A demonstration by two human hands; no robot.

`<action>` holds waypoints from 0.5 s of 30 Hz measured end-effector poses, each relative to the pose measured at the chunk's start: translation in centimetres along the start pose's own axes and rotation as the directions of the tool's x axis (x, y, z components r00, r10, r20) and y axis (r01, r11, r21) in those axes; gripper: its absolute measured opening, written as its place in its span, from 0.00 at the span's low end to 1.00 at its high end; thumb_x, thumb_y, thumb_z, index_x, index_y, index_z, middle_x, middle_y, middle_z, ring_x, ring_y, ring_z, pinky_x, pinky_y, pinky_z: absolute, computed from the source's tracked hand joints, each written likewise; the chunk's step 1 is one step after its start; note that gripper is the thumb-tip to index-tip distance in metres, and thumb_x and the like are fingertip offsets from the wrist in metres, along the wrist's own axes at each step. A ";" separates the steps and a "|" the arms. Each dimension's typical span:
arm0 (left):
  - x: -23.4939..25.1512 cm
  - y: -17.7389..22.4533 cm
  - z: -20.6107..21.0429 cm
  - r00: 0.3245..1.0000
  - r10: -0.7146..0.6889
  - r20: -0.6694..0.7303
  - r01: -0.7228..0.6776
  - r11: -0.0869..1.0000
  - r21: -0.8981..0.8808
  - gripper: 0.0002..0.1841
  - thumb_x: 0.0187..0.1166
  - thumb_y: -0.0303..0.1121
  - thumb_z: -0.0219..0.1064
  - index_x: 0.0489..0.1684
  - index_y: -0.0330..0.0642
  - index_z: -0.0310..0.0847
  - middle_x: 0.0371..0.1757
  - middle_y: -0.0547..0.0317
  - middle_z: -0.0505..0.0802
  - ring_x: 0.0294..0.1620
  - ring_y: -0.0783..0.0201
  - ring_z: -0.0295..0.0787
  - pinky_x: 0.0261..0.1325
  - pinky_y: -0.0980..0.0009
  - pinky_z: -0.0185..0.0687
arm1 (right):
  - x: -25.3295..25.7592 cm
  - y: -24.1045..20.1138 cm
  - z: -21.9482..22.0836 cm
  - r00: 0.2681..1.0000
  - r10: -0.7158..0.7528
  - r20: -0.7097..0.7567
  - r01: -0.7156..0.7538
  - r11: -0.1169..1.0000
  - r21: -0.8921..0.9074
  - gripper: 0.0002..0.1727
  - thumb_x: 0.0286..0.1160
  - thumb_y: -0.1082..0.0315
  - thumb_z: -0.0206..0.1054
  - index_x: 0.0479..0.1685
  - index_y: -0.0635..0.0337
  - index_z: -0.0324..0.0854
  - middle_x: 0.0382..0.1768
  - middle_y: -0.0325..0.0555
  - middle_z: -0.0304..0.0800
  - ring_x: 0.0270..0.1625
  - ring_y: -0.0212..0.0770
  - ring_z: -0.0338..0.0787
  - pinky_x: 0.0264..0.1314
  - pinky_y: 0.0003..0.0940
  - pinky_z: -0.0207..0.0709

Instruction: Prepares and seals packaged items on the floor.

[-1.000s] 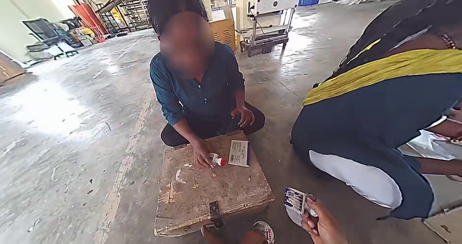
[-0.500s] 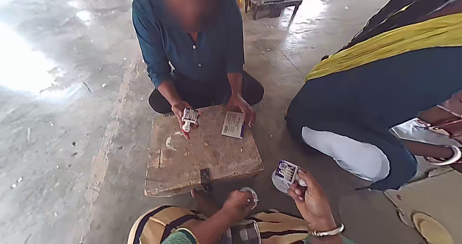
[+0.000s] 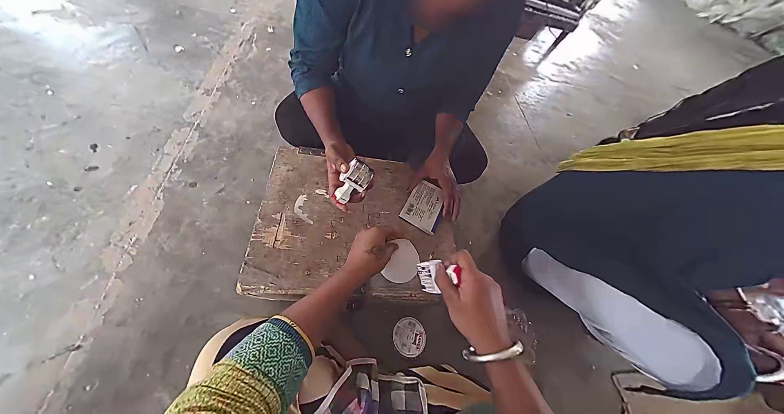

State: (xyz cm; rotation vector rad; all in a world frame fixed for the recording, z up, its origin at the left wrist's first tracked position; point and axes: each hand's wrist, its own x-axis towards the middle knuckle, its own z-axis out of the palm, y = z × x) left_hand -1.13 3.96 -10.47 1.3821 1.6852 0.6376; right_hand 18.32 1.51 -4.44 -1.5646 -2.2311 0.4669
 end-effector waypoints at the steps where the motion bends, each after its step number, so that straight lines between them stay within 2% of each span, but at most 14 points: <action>1: 0.1 -0.3 0.0 1.000 0.011 -0.003 -0.011 1.000 -0.005 0.14 0.84 0.30 0.67 0.61 0.35 0.88 0.56 0.43 0.94 0.61 0.49 0.90 0.71 0.49 0.77 | 0.8 -0.5 0.7 0.999 -0.022 0.029 0.024 0.997 -0.076 0.14 0.80 0.63 0.63 0.46 0.68 0.84 0.26 0.56 0.87 0.30 0.58 0.90 0.30 0.57 0.77; 3: 0.4 -0.9 -0.1 0.999 0.046 -0.020 -0.046 0.999 -0.028 0.14 0.84 0.31 0.67 0.60 0.34 0.88 0.55 0.43 0.94 0.60 0.49 0.90 0.71 0.50 0.77 | 2.3 -1.4 1.8 0.997 -0.028 0.078 0.041 0.984 -0.171 0.14 0.81 0.63 0.63 0.46 0.67 0.84 0.27 0.57 0.89 0.32 0.61 0.92 0.31 0.57 0.78; 7: 0.5 -1.5 -0.1 0.997 0.079 -0.025 -0.080 0.994 -0.068 0.13 0.86 0.31 0.64 0.60 0.33 0.88 0.52 0.42 0.94 0.56 0.49 0.91 0.67 0.50 0.79 | 3.3 -2.2 4.4 0.990 -0.003 0.138 0.037 0.969 -0.244 0.14 0.81 0.65 0.64 0.49 0.70 0.83 0.31 0.64 0.90 0.38 0.67 0.93 0.38 0.61 0.81; 11: 0.6 -1.9 0.1 0.994 0.103 -0.018 -0.104 0.993 -0.053 0.14 0.85 0.28 0.64 0.63 0.36 0.87 0.56 0.40 0.94 0.61 0.45 0.90 0.69 0.45 0.79 | 3.0 -2.5 6.0 0.995 0.000 0.104 0.031 0.955 -0.296 0.12 0.79 0.67 0.66 0.48 0.71 0.84 0.32 0.64 0.91 0.37 0.67 0.94 0.35 0.60 0.81; 13: 0.6 -1.9 0.3 0.994 0.110 -0.028 -0.111 0.992 -0.061 0.14 0.84 0.27 0.65 0.64 0.35 0.86 0.54 0.41 0.94 0.58 0.45 0.91 0.67 0.46 0.80 | 3.3 -2.4 4.9 0.984 0.069 0.165 -0.021 0.961 -0.276 0.13 0.83 0.65 0.64 0.51 0.69 0.83 0.35 0.64 0.91 0.42 0.67 0.93 0.42 0.62 0.80; 14: 0.5 -2.0 0.4 0.994 0.110 -0.028 -0.111 0.992 -0.066 0.14 0.84 0.26 0.65 0.64 0.34 0.86 0.53 0.41 0.94 0.57 0.45 0.91 0.67 0.46 0.80 | 3.2 -1.8 4.4 0.987 0.076 0.139 -0.042 0.972 -0.230 0.14 0.83 0.65 0.65 0.50 0.70 0.83 0.35 0.65 0.91 0.42 0.67 0.93 0.43 0.63 0.80; 15: 0.7 -2.1 0.2 0.994 0.109 -0.029 -0.111 0.991 -0.072 0.14 0.84 0.26 0.65 0.64 0.34 0.86 0.53 0.41 0.94 0.57 0.46 0.91 0.67 0.47 0.80 | 3.0 -1.1 3.8 0.997 0.060 0.052 -0.051 0.984 -0.169 0.14 0.81 0.66 0.65 0.49 0.72 0.83 0.34 0.65 0.91 0.40 0.66 0.93 0.42 0.63 0.81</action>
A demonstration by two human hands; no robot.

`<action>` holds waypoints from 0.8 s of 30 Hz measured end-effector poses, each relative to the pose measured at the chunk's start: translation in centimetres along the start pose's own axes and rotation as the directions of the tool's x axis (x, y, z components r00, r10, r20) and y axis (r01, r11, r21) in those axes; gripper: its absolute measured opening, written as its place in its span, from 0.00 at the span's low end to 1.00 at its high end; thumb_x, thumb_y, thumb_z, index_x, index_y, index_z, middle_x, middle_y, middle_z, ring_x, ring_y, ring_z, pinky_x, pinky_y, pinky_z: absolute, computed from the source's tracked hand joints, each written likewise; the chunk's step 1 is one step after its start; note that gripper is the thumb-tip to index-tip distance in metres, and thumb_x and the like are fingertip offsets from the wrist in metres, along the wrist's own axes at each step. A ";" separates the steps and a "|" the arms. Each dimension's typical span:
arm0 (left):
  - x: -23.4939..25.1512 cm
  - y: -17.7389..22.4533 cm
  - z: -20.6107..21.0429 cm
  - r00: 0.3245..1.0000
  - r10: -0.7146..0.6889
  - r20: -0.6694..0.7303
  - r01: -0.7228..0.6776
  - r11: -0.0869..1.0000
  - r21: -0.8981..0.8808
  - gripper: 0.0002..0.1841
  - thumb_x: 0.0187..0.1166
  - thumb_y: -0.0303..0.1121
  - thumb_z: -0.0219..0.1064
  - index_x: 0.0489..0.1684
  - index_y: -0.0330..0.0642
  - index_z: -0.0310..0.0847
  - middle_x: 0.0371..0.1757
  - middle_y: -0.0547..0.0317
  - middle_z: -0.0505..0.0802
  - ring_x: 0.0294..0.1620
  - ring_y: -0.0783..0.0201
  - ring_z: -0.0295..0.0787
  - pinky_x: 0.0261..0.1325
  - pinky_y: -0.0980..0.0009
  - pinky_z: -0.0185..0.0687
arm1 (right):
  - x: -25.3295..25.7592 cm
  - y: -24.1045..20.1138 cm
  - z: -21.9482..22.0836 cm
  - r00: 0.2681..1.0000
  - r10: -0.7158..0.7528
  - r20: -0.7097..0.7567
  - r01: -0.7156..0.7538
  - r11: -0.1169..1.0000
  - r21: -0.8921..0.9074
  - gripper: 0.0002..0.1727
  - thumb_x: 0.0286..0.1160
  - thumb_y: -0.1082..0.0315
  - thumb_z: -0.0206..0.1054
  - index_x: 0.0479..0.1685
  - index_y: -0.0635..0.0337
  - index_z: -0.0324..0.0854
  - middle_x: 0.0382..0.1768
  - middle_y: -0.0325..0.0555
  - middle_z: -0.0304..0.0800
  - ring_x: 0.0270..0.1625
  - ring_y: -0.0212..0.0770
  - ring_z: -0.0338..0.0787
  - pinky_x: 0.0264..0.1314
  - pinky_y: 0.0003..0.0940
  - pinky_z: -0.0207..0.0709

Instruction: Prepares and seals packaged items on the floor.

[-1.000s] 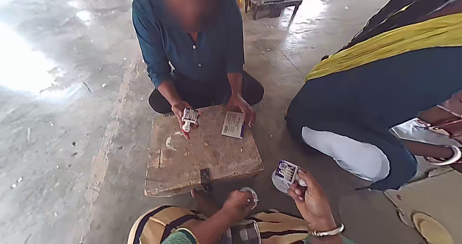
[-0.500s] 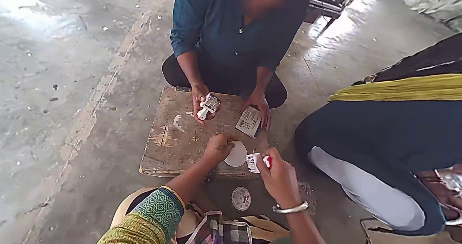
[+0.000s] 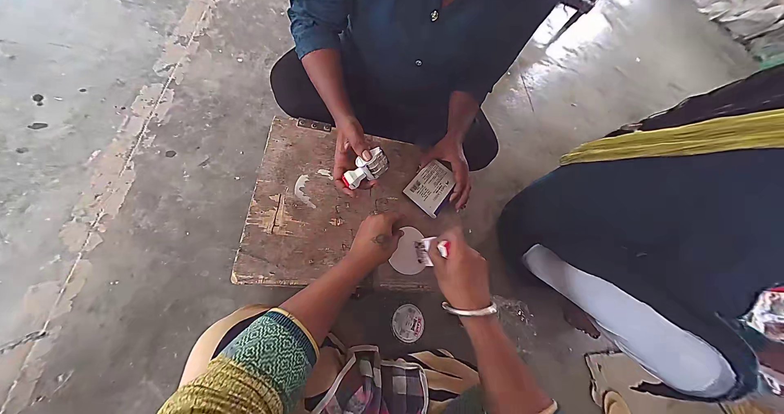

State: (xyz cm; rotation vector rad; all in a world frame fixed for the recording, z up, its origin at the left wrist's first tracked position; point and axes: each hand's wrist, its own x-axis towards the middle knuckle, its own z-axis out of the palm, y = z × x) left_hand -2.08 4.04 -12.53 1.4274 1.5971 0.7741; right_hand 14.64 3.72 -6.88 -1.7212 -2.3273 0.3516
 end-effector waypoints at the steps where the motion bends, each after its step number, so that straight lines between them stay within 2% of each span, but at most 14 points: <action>1: 0.3 -0.2 -0.1 1.000 0.007 -0.010 -0.007 1.000 -0.011 0.14 0.83 0.26 0.66 0.64 0.34 0.86 0.54 0.42 0.94 0.57 0.47 0.92 0.68 0.48 0.80 | -0.2 1.0 -0.7 0.994 0.005 -0.109 0.002 0.998 0.060 0.14 0.80 0.67 0.65 0.48 0.74 0.83 0.33 0.65 0.90 0.37 0.64 0.92 0.40 0.62 0.81; 2: 0.4 -0.5 0.1 0.999 0.024 -0.025 -0.024 0.999 -0.025 0.14 0.83 0.26 0.66 0.64 0.34 0.86 0.53 0.42 0.94 0.56 0.47 0.92 0.67 0.47 0.81 | -0.6 2.0 -1.5 0.981 0.040 -0.191 -0.017 0.993 0.118 0.15 0.80 0.67 0.64 0.48 0.76 0.82 0.32 0.64 0.89 0.35 0.60 0.91 0.39 0.59 0.81; 4: 0.1 -1.0 0.7 0.999 0.036 -0.032 -0.037 0.998 -0.040 0.15 0.81 0.25 0.67 0.63 0.34 0.86 0.53 0.41 0.94 0.56 0.46 0.93 0.66 0.45 0.81 | -2.0 4.2 -2.7 0.951 0.168 -0.259 -0.113 0.971 0.212 0.16 0.83 0.65 0.60 0.50 0.75 0.79 0.30 0.56 0.84 0.32 0.45 0.84 0.38 0.46 0.77; 7: 0.5 -0.9 0.3 1.000 0.020 -0.020 -0.021 0.999 -0.037 0.15 0.82 0.25 0.67 0.64 0.34 0.85 0.55 0.42 0.94 0.57 0.47 0.92 0.67 0.47 0.81 | -2.8 6.3 -3.3 0.924 0.320 -0.210 -0.235 0.907 0.349 0.15 0.86 0.64 0.59 0.51 0.72 0.77 0.31 0.43 0.78 0.31 0.26 0.77 0.38 0.26 0.72; 9: 0.5 -0.9 0.3 1.000 0.013 -0.023 -0.014 0.999 -0.052 0.15 0.81 0.24 0.68 0.64 0.34 0.85 0.54 0.43 0.94 0.55 0.49 0.93 0.66 0.49 0.82 | -3.2 7.0 -2.9 0.917 0.366 -0.159 -0.265 0.857 0.442 0.13 0.85 0.65 0.58 0.50 0.71 0.76 0.32 0.39 0.76 0.32 0.22 0.75 0.39 0.21 0.70; 12: 0.3 -0.9 0.4 0.999 0.007 -0.035 -0.008 0.999 -0.047 0.15 0.81 0.24 0.69 0.64 0.34 0.85 0.53 0.43 0.95 0.54 0.50 0.93 0.64 0.49 0.83 | -3.5 7.4 -2.1 0.921 0.364 -0.138 -0.229 0.793 0.564 0.10 0.84 0.67 0.57 0.46 0.68 0.75 0.31 0.34 0.74 0.31 0.16 0.75 0.38 0.13 0.69; 14: 0.1 -0.7 0.4 0.999 0.011 -0.041 -0.013 0.999 -0.049 0.15 0.80 0.23 0.69 0.64 0.33 0.84 0.53 0.43 0.95 0.54 0.50 0.93 0.65 0.50 0.83 | -3.5 7.5 -1.8 0.920 0.373 -0.119 -0.212 0.730 0.650 0.07 0.84 0.68 0.56 0.44 0.65 0.74 0.30 0.31 0.73 0.28 0.15 0.74 0.35 0.11 0.68; 16: -0.1 -0.4 0.2 0.999 -0.009 -0.038 0.007 0.998 -0.057 0.15 0.80 0.24 0.70 0.64 0.33 0.84 0.53 0.44 0.95 0.53 0.52 0.94 0.65 0.51 0.83 | -3.4 7.2 -1.7 0.910 0.411 -0.050 -0.235 0.612 0.755 0.05 0.85 0.70 0.52 0.43 0.59 0.71 0.24 0.27 0.71 0.20 0.16 0.69 0.24 0.11 0.63; 18: -0.3 0.1 -0.3 0.998 -0.041 -0.038 0.037 0.996 -0.084 0.15 0.80 0.26 0.70 0.64 0.36 0.85 0.51 0.48 0.96 0.50 0.57 0.94 0.62 0.55 0.84 | -3.0 6.3 -1.8 0.896 0.439 0.063 -0.287 0.466 0.837 0.05 0.88 0.72 0.48 0.46 0.58 0.69 0.20 0.26 0.70 0.16 0.17 0.66 0.18 0.11 0.59; 19: -0.7 0.4 -0.6 0.998 -0.037 -0.058 0.031 0.995 -0.095 0.15 0.80 0.27 0.71 0.64 0.37 0.85 0.49 0.50 0.96 0.48 0.59 0.93 0.58 0.58 0.84 | -2.8 6.0 -1.7 0.900 0.424 0.103 -0.302 0.434 0.849 0.05 0.89 0.72 0.48 0.49 0.59 0.69 0.22 0.28 0.72 0.16 0.18 0.68 0.18 0.12 0.59; 20: -1.3 0.7 -1.1 0.994 -0.001 -0.105 -0.008 0.996 -0.086 0.14 0.80 0.28 0.72 0.62 0.38 0.86 0.48 0.52 0.96 0.46 0.61 0.93 0.55 0.59 0.85 | -2.4 5.8 -1.5 0.918 0.382 0.108 -0.289 0.455 0.842 0.07 0.89 0.72 0.49 0.53 0.62 0.70 0.25 0.30 0.74 0.19 0.19 0.70 0.20 0.13 0.62; 22: -2.9 1.3 -2.3 0.956 0.148 -0.253 -0.156 0.988 -0.010 0.12 0.77 0.29 0.73 0.56 0.39 0.90 0.46 0.55 0.97 0.46 0.61 0.93 0.52 0.59 0.85 | -0.9 5.1 -0.8 0.970 0.240 0.035 -0.181 0.619 0.764 0.15 0.84 0.71 0.55 0.63 0.70 0.72 0.36 0.38 0.79 0.29 0.23 0.76 0.31 0.19 0.71; 24: -4.7 1.4 -3.3 0.847 0.335 -0.413 -0.306 0.942 0.137 0.08 0.74 0.31 0.74 0.45 0.39 0.94 0.43 0.57 0.98 0.47 0.62 0.94 0.53 0.60 0.85 | 1.4 3.3 -0.5 0.992 0.120 -0.039 -0.069 0.776 0.627 0.19 0.81 0.69 0.62 0.66 0.72 0.76 0.49 0.53 0.87 0.43 0.35 0.86 0.47 0.34 0.80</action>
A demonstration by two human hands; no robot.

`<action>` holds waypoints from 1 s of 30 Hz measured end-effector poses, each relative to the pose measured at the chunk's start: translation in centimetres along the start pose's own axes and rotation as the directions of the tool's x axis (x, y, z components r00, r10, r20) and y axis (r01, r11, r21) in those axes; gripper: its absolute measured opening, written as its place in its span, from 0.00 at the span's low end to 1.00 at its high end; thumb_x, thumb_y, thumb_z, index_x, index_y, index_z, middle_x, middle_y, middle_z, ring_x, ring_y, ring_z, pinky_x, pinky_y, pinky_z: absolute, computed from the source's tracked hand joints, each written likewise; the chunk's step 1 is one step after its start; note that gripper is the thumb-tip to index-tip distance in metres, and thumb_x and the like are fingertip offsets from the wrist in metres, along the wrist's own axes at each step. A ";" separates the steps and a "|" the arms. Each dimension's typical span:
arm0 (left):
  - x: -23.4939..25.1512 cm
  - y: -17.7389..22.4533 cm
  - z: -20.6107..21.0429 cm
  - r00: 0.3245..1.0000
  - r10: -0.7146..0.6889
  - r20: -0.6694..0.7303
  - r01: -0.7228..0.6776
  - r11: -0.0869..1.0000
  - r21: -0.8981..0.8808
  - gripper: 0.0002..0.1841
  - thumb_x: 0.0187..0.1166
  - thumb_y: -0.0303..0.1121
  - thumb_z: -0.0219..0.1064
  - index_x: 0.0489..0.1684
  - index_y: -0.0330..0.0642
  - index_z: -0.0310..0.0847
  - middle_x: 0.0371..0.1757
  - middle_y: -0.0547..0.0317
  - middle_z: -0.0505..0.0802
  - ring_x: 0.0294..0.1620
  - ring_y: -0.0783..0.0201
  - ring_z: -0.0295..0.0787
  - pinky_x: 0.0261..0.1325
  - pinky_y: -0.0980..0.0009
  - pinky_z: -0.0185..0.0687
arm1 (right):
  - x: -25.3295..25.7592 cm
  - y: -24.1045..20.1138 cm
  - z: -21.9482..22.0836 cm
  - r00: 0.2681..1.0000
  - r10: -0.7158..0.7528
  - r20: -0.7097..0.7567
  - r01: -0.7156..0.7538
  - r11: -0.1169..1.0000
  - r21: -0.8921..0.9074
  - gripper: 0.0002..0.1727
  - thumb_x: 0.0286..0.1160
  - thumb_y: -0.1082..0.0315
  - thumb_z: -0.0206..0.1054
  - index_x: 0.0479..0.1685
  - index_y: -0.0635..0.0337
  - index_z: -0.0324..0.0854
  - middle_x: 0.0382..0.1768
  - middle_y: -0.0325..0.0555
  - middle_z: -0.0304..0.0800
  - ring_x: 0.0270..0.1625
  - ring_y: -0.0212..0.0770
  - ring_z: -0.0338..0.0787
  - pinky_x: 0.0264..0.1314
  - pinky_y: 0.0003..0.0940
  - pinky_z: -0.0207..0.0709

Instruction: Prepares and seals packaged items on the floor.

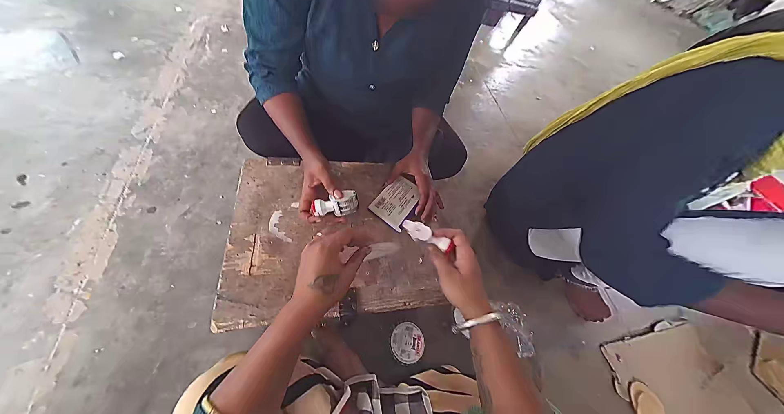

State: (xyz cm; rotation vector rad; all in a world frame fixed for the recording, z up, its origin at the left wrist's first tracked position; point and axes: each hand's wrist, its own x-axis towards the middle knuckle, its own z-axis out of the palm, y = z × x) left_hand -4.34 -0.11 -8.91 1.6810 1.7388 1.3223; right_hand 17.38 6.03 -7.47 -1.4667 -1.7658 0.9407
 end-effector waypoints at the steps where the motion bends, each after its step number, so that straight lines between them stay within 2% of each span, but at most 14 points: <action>1: -0.5 -0.1 -0.8 0.993 0.085 -0.084 -0.080 0.995 0.058 0.07 0.73 0.32 0.73 0.40 0.41 0.94 0.41 0.58 0.98 0.46 0.62 0.94 0.54 0.62 0.85 | 1.4 -1.0 1.1 0.999 -0.041 -0.002 0.041 0.996 -0.081 0.19 0.79 0.69 0.65 0.66 0.70 0.79 0.52 0.58 0.89 0.48 0.45 0.90 0.53 0.44 0.82; 2: -1.1 -0.4 -1.6 0.976 0.154 -0.155 -0.138 0.984 0.112 0.07 0.72 0.33 0.72 0.36 0.41 0.95 0.38 0.57 0.98 0.45 0.61 0.93 0.55 0.61 0.84 | 3.0 -2.1 2.4 0.998 -0.068 0.004 0.067 0.984 -0.164 0.19 0.79 0.69 0.67 0.65 0.68 0.82 0.54 0.62 0.90 0.53 0.53 0.91 0.58 0.52 0.83; 4: -2.3 -1.3 -2.8 0.935 0.253 -0.247 -0.202 0.956 0.214 0.08 0.71 0.33 0.71 0.29 0.41 0.94 0.33 0.56 0.97 0.43 0.60 0.93 0.55 0.65 0.81 | 5.9 -4.0 5.2 0.994 -0.108 0.022 0.109 0.932 -0.346 0.18 0.77 0.69 0.70 0.64 0.64 0.85 0.55 0.64 0.91 0.57 0.62 0.91 0.61 0.60 0.81; 9: -4.4 -3.0 -2.9 0.886 0.328 -0.329 -0.195 0.905 0.378 0.09 0.71 0.34 0.68 0.26 0.43 0.93 0.31 0.57 0.96 0.41 0.60 0.91 0.52 0.70 0.79 | 11.1 -4.2 11.3 0.988 -0.142 0.051 0.144 0.785 -0.602 0.18 0.78 0.71 0.67 0.65 0.53 0.89 0.57 0.60 0.92 0.66 0.66 0.86 0.64 0.64 0.75; 11: -4.3 -3.1 -2.7 0.868 0.340 -0.361 -0.167 0.886 0.432 0.09 0.71 0.33 0.68 0.25 0.44 0.93 0.30 0.57 0.96 0.39 0.59 0.90 0.48 0.70 0.79 | 11.4 -4.4 11.7 0.986 -0.050 0.157 0.136 0.782 -0.608 0.20 0.79 0.69 0.67 0.69 0.52 0.86 0.61 0.58 0.91 0.70 0.64 0.84 0.69 0.62 0.73; 14: -3.8 -3.0 -2.4 0.871 0.331 -0.364 -0.135 0.873 0.469 0.09 0.71 0.31 0.68 0.27 0.42 0.94 0.29 0.55 0.96 0.32 0.54 0.89 0.40 0.63 0.78 | 10.0 -5.0 9.5 0.967 0.014 0.254 0.110 0.878 -0.466 0.27 0.78 0.61 0.72 0.78 0.53 0.80 0.66 0.59 0.89 0.72 0.62 0.84 0.77 0.62 0.70; 16: -3.8 -2.6 -1.6 0.904 0.311 -0.292 -0.151 0.873 0.463 0.08 0.71 0.30 0.67 0.30 0.42 0.94 0.29 0.53 0.95 0.33 0.50 0.91 0.38 0.58 0.82 | 7.9 -4.2 6.3 0.976 -0.044 0.212 0.123 0.918 -0.377 0.26 0.79 0.62 0.72 0.77 0.57 0.80 0.65 0.62 0.88 0.67 0.64 0.86 0.73 0.64 0.73; 18: -4.0 -2.0 -0.2 0.947 0.279 -0.155 -0.190 0.884 0.428 0.06 0.69 0.26 0.68 0.33 0.40 0.94 0.30 0.48 0.95 0.36 0.44 0.93 0.38 0.51 0.85 | 4.5 -2.6 2.6 0.982 -0.092 0.165 0.140 0.941 -0.307 0.18 0.78 0.67 0.72 0.65 0.62 0.86 0.57 0.59 0.91 0.55 0.56 0.91 0.62 0.55 0.80; 20: -4.1 -1.3 1.3 0.971 0.239 -0.009 -0.218 0.900 0.376 0.06 0.68 0.22 0.71 0.37 0.36 0.93 0.34 0.43 0.94 0.40 0.38 0.94 0.39 0.45 0.87 | 0.0 -0.8 -1.1 0.964 0.052 0.262 0.025 0.960 -0.281 0.10 0.78 0.68 0.72 0.52 0.63 0.89 0.46 0.50 0.93 0.44 0.41 0.91 0.53 0.41 0.83; 22: -3.6 -0.4 2.9 0.975 0.194 0.109 -0.220 0.911 0.350 0.06 0.69 0.20 0.71 0.39 0.35 0.92 0.36 0.40 0.93 0.41 0.36 0.93 0.39 0.43 0.86 | -3.9 1.3 -3.8 0.824 0.315 0.471 -0.105 0.902 -0.419 0.14 0.82 0.64 0.68 0.54 0.65 0.89 0.49 0.54 0.93 0.51 0.46 0.91 0.62 0.47 0.81; 23: -3.2 0.3 3.6 0.974 0.148 0.170 -0.199 0.919 0.340 0.07 0.71 0.19 0.70 0.40 0.34 0.92 0.37 0.38 0.92 0.41 0.35 0.92 0.39 0.42 0.85 | -5.4 2.7 -4.3 0.730 0.431 0.531 -0.106 0.839 -0.534 0.17 0.83 0.61 0.67 0.58 0.65 0.88 0.53 0.58 0.93 0.58 0.54 0.91 0.68 0.56 0.78; 25: -2.2 1.8 4.9 0.956 0.020 0.294 -0.125 0.931 0.343 0.08 0.73 0.18 0.69 0.46 0.32 0.91 0.43 0.35 0.91 0.44 0.33 0.91 0.42 0.40 0.84 | -7.4 5.8 -3.5 0.576 0.613 0.540 -0.085 0.702 -0.707 0.23 0.84 0.58 0.66 0.69 0.63 0.84 0.63 0.65 0.88 0.69 0.65 0.86 0.73 0.67 0.72; 28: -0.8 3.1 7.0 0.885 -0.186 0.427 0.014 0.927 0.376 0.13 0.78 0.20 0.66 0.57 0.34 0.87 0.56 0.34 0.89 0.53 0.33 0.90 0.53 0.39 0.84 | -8.4 8.8 -0.5 0.497 0.732 0.466 -0.133 0.595 -0.793 0.32 0.82 0.58 0.67 0.78 0.72 0.72 0.75 0.71 0.76 0.79 0.68 0.75 0.78 0.65 0.67; 30: 0.1 3.6 7.9 0.846 -0.293 0.446 0.110 0.914 0.391 0.15 0.82 0.27 0.65 0.64 0.36 0.84 0.63 0.35 0.88 0.57 0.36 0.89 0.58 0.39 0.83 | -8.4 10.4 1.6 0.510 0.747 0.427 -0.221 0.594 -0.774 0.43 0.77 0.48 0.72 0.82 0.73 0.65 0.80 0.71 0.69 0.81 0.67 0.73 0.79 0.62 0.69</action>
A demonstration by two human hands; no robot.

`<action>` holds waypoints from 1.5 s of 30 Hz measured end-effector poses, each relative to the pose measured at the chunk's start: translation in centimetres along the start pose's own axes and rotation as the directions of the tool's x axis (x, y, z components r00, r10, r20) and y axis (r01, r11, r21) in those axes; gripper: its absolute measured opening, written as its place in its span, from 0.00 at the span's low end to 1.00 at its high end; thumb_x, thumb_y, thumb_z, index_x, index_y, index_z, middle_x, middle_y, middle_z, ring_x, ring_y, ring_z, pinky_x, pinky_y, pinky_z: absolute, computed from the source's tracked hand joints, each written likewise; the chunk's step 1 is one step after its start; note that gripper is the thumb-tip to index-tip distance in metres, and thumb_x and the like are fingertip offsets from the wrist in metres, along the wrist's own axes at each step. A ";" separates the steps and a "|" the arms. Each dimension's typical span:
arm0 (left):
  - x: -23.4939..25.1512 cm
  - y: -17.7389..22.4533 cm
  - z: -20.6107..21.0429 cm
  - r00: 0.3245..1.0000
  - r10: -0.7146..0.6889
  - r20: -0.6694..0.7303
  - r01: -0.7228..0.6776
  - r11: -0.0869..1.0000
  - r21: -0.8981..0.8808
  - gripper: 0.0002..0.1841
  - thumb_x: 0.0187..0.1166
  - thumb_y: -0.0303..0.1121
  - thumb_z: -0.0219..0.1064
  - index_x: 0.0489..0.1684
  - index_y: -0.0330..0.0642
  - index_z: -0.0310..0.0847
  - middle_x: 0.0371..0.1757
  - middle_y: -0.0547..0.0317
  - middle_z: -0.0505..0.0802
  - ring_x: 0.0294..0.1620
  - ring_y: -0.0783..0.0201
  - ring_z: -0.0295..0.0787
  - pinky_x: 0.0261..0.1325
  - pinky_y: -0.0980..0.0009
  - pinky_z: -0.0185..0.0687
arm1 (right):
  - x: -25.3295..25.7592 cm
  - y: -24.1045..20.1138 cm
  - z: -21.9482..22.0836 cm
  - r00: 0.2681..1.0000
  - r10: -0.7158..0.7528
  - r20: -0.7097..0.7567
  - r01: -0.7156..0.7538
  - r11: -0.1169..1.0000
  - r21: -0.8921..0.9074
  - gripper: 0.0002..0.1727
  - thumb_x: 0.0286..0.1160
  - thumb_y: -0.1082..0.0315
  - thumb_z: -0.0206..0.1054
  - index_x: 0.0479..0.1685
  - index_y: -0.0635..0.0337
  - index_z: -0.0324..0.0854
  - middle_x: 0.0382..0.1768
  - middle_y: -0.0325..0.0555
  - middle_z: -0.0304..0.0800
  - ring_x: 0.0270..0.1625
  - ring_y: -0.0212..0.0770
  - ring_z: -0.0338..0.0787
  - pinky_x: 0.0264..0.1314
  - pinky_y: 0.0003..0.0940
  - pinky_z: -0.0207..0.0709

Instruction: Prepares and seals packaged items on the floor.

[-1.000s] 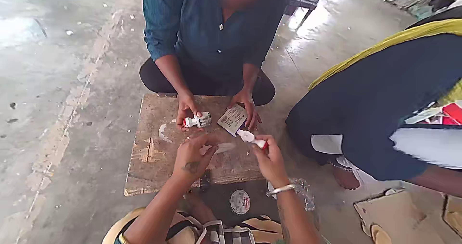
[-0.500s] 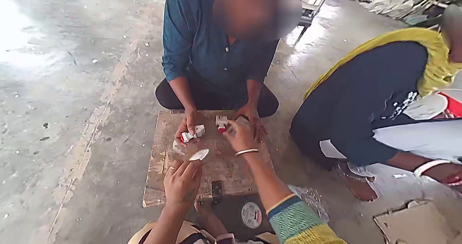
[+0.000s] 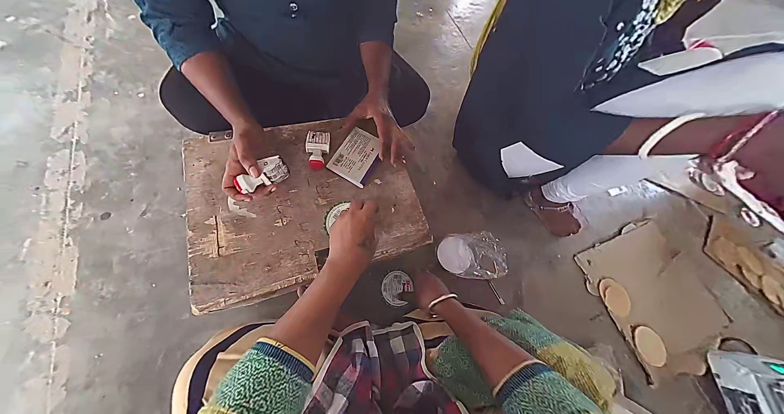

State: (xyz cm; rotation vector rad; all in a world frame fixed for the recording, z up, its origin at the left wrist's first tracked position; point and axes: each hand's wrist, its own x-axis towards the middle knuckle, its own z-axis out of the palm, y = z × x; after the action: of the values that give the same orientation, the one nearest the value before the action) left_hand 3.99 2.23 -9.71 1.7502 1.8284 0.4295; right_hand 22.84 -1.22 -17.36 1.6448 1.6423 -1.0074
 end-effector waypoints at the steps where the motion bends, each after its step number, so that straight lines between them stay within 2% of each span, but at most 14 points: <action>1: 0.3 0.2 -0.2 0.999 -0.038 0.014 0.038 0.999 -0.036 0.17 0.84 0.33 0.66 0.68 0.37 0.81 0.66 0.35 0.86 0.59 0.36 0.89 0.60 0.40 0.83 | 0.6 -0.3 0.5 1.000 0.024 -0.016 -0.023 0.997 0.073 0.48 0.75 0.46 0.74 0.85 0.72 0.61 0.83 0.71 0.65 0.83 0.67 0.70 0.80 0.62 0.69; 4: 0.1 -0.6 -0.9 0.994 -0.049 -0.097 0.032 0.986 -0.164 0.24 0.88 0.43 0.64 0.74 0.35 0.77 0.61 0.33 0.88 0.53 0.37 0.90 0.56 0.39 0.83 | 1.9 -0.7 1.9 0.989 0.128 -0.077 -0.113 0.979 0.171 0.55 0.69 0.42 0.77 0.87 0.71 0.56 0.86 0.72 0.57 0.87 0.68 0.64 0.78 0.60 0.72; 6: -0.2 -2.1 -2.1 0.987 -0.061 -0.152 0.035 0.986 -0.165 0.22 0.90 0.39 0.61 0.74 0.33 0.76 0.60 0.33 0.89 0.55 0.37 0.90 0.59 0.39 0.82 | 2.5 -0.8 2.3 0.978 0.187 -0.095 -0.166 0.966 0.200 0.59 0.67 0.41 0.78 0.88 0.72 0.52 0.87 0.73 0.53 0.87 0.69 0.63 0.77 0.59 0.74; 9: -0.6 -5.0 -3.5 0.981 -0.065 -0.183 0.049 0.995 -0.090 0.20 0.83 0.31 0.68 0.71 0.31 0.79 0.65 0.31 0.87 0.66 0.33 0.84 0.69 0.36 0.73 | 3.2 -1.2 3.1 0.960 0.248 -0.126 -0.208 0.940 0.270 0.62 0.63 0.41 0.81 0.89 0.71 0.50 0.88 0.72 0.52 0.87 0.69 0.64 0.75 0.57 0.76; 13: -0.9 -7.9 -3.5 0.995 0.024 -0.101 -0.022 1.000 0.014 0.21 0.80 0.36 0.72 0.71 0.41 0.84 0.74 0.36 0.82 0.77 0.33 0.74 0.75 0.33 0.66 | 3.2 -2.3 3.5 0.952 0.279 -0.129 -0.228 0.923 0.309 0.61 0.62 0.43 0.82 0.88 0.73 0.52 0.86 0.73 0.54 0.86 0.69 0.65 0.75 0.55 0.77; 19: -1.1 -6.7 -1.5 0.999 0.044 0.007 -0.044 0.993 0.105 0.25 0.79 0.46 0.73 0.74 0.49 0.84 0.83 0.41 0.76 0.86 0.34 0.63 0.78 0.30 0.56 | 3.2 -2.4 3.2 0.945 0.302 -0.124 -0.248 0.912 0.327 0.59 0.61 0.45 0.84 0.85 0.74 0.57 0.86 0.74 0.54 0.87 0.68 0.63 0.78 0.53 0.73; 25: -1.2 -6.0 -1.5 1.000 0.015 -0.015 -0.014 0.996 0.087 0.27 0.77 0.42 0.76 0.74 0.42 0.82 0.81 0.38 0.78 0.83 0.33 0.67 0.76 0.31 0.60 | 3.1 -2.9 3.2 0.942 0.316 -0.109 -0.255 0.890 0.378 0.59 0.62 0.48 0.84 0.88 0.68 0.51 0.82 0.70 0.66 0.76 0.62 0.81 0.74 0.53 0.77; 27: -1.1 -5.5 -1.5 1.000 -0.018 0.014 0.016 0.995 0.098 0.27 0.78 0.41 0.75 0.77 0.44 0.80 0.81 0.39 0.77 0.83 0.33 0.67 0.77 0.33 0.61 | 3.0 -3.0 3.0 0.938 0.331 -0.098 -0.266 0.875 0.404 0.61 0.60 0.49 0.85 0.89 0.64 0.46 0.73 0.65 0.79 0.72 0.59 0.86 0.72 0.54 0.79; 29: -1.1 -5.3 -1.5 0.999 -0.022 0.049 0.016 0.992 0.123 0.25 0.81 0.40 0.72 0.78 0.50 0.80 0.84 0.42 0.74 0.85 0.35 0.64 0.78 0.33 0.60 | 3.4 -2.5 3.2 0.938 0.331 -0.100 -0.259 0.865 0.430 0.62 0.58 0.49 0.87 0.89 0.62 0.48 0.70 0.63 0.83 0.72 0.58 0.86 0.72 0.55 0.78; 32: -1.3 -5.1 -1.3 0.993 0.001 0.121 -0.025 0.981 0.192 0.23 0.89 0.42 0.61 0.82 0.55 0.77 0.92 0.46 0.65 0.92 0.39 0.54 0.82 0.34 0.53 | 3.6 -0.9 3.0 0.964 0.247 -0.098 -0.184 0.887 0.423 0.51 0.58 0.51 0.86 0.83 0.61 0.66 0.73 0.63 0.82 0.75 0.60 0.82 0.76 0.59 0.74; 35: -1.7 -5.1 -1.3 0.994 0.012 0.112 -0.033 0.982 0.188 0.23 0.91 0.43 0.58 0.82 0.53 0.77 0.89 0.47 0.71 0.92 0.42 0.57 0.84 0.36 0.51 | 1.1 0.0 0.5 0.995 0.092 -0.034 -0.079 0.958 0.275 0.47 0.60 0.46 0.85 0.76 0.68 0.74 0.72 0.67 0.80 0.76 0.62 0.80 0.78 0.60 0.70; 38: -1.6 -4.9 -1.2 0.995 -0.013 0.097 -0.002 0.988 0.153 0.23 0.89 0.45 0.60 0.81 0.52 0.79 0.86 0.48 0.75 0.90 0.43 0.60 0.84 0.38 0.53 | -3.4 1.1 -2.8 0.995 -0.098 -0.004 0.096 0.959 0.268 0.44 0.62 0.55 0.86 0.77 0.69 0.74 0.70 0.67 0.82 0.75 0.59 0.81 0.81 0.55 0.68; 42: -1.6 -4.9 -0.4 0.999 0.003 0.038 -0.007 0.994 0.108 0.23 0.87 0.45 0.63 0.77 0.50 0.82 0.84 0.46 0.77 0.88 0.40 0.63 0.82 0.36 0.55 | -7.4 0.9 -7.0 0.950 -0.303 -0.079 0.298 0.792 0.533 0.38 0.63 0.72 0.81 0.76 0.69 0.70 0.58 0.58 0.87 0.55 0.41 0.90 0.64 0.38 0.83; 45: -1.6 -5.4 -0.3 0.995 0.048 -0.093 -0.050 0.998 -0.027 0.22 0.88 0.45 0.62 0.75 0.46 0.83 0.81 0.42 0.80 0.85 0.36 0.68 0.79 0.35 0.60 | -8.0 -2.0 -10.9 0.910 -0.404 -0.089 0.386 0.751 0.536 0.35 0.67 0.75 0.77 0.76 0.68 0.67 0.57 0.52 0.85 0.52 0.32 0.88 0.59 0.28 0.83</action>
State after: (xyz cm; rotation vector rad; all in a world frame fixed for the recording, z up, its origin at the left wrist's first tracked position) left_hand -0.52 0.19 -12.36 1.7853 1.8358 0.5626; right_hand 22.34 3.76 -4.67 1.6213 1.8357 -1.8537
